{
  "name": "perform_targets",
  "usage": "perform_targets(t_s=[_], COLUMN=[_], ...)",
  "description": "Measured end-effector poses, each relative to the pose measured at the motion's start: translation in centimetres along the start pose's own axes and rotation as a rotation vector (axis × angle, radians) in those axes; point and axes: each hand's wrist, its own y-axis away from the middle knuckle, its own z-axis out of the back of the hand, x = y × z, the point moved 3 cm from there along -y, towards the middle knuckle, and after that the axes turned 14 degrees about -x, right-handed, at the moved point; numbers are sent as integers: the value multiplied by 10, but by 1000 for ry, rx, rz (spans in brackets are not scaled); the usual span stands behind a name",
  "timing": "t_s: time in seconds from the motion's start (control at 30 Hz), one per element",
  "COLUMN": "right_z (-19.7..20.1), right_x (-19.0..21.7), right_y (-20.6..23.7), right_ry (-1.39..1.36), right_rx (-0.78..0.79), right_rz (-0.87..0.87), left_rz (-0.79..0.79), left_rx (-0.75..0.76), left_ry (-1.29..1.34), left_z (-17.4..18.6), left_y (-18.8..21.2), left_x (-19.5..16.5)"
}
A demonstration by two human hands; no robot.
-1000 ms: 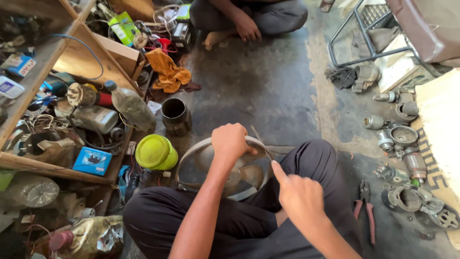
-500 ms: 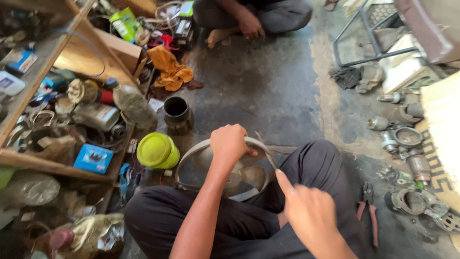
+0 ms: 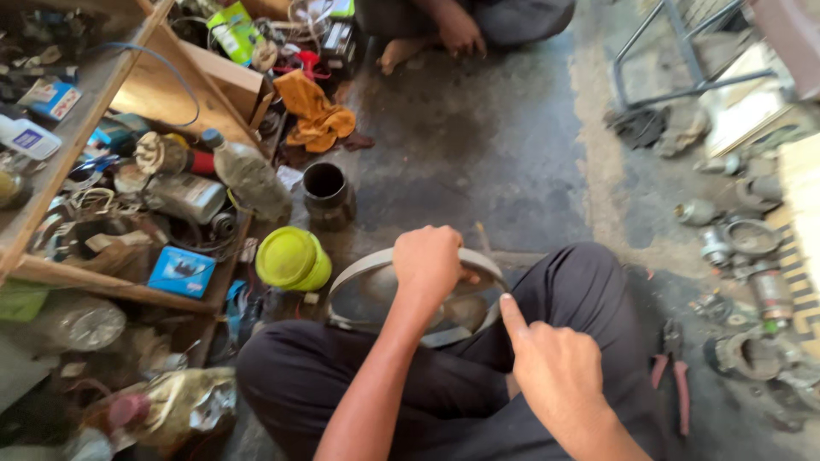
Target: The person files the edges of a fan blade using a metal file. They hold the fan blade with one hand and move the file along the blade's edge repeatedly.
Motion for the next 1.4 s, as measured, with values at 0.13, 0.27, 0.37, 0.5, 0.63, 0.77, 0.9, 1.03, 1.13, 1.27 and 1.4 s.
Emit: perform_targets(t_s=[0.13, 0.27, 0.37, 0.5, 0.63, 0.77, 0.9, 1.03, 1.13, 1.27, 1.4], right_z=[17, 29, 21, 3, -15, -11, 8, -4, -21, -5, 13], right_x=[10, 10, -1, -17, -22, -16, -20, -28, -27, -24, -23], right_y=[-8, 11, 45, 57, 24, 20, 52, 38, 7, 18, 33], right_ry=[15, -42, 18, -69, -149, -137, -109, -100, -94, -111, -115], right_rx=[86, 36, 63, -130, -244, -211, -171, -172, -187, -158, -4], right_rz=[-18, -2, -114, -190, -178, -95, -73, -115, -158, -136, -162], left_rz=[30, 54, 4, -87, -137, -73, 0, -171, -244, -134, -90], left_rx=[-11, 18, 13, -34, -101, -55, -4, -89, -154, -28, -32], left_ry=[6, -19, -46, -52, -77, -71, -101, -138, -247, -127, -84], left_z=[-7, -14, -18, -19, -15, -9, -12, -31, -40, -38, -35], left_y=[1, -18, -25, -7, 15, -4, -25, -4, 3, -23, -27], left_x=[2, 9, 2, -17, -31, -19, -8, -38, -52, -28, -20])
